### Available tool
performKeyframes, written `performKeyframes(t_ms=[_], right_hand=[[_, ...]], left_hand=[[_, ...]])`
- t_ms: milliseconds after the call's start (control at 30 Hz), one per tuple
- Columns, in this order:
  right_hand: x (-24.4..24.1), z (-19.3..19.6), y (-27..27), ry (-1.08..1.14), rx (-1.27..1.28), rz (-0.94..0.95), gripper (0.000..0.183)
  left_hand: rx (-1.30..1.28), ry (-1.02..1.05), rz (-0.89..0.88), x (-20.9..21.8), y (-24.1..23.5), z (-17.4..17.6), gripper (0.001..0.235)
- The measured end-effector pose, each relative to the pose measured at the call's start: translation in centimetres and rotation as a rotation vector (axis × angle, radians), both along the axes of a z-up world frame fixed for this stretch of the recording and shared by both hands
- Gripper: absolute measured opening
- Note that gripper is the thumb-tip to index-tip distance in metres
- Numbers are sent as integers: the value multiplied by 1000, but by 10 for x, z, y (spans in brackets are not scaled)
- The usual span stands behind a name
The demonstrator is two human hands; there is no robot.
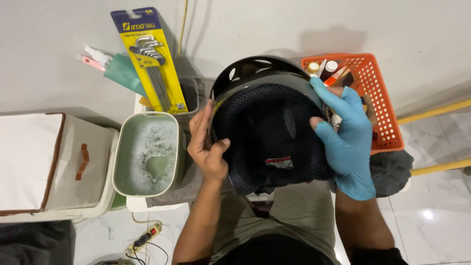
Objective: The person uses a screwdriver to tighten screws on the visor mechanism of a yellow and black motorcycle helmet. They repeatedly rotate the helmet to access different screw locations and test the visor movement.
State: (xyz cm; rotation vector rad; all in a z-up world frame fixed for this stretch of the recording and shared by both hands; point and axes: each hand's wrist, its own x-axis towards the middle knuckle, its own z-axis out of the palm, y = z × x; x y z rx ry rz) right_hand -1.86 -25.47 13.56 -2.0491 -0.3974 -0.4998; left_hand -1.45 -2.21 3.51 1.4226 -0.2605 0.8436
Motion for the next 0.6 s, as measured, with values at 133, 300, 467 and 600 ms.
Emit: performKeyframes(t_ms=[133, 300, 467, 600], right_hand=[[-7, -16, -6, -72, 40, -36, 50], [-6, -38, -15, -274, 158, 44, 48], [-10, -30, -20, -214, 80, 44, 64], [-21, 15, -10, -146, -283, -15, 68]], left_hand=[[-79, -97, -59, -6, 1, -20, 82], [-79, -227, -86, -15, 0, -22, 62], [-158, -216, -125, -18, -2, -21, 64], [-164, -259, -37, -13, 3, -9, 52]])
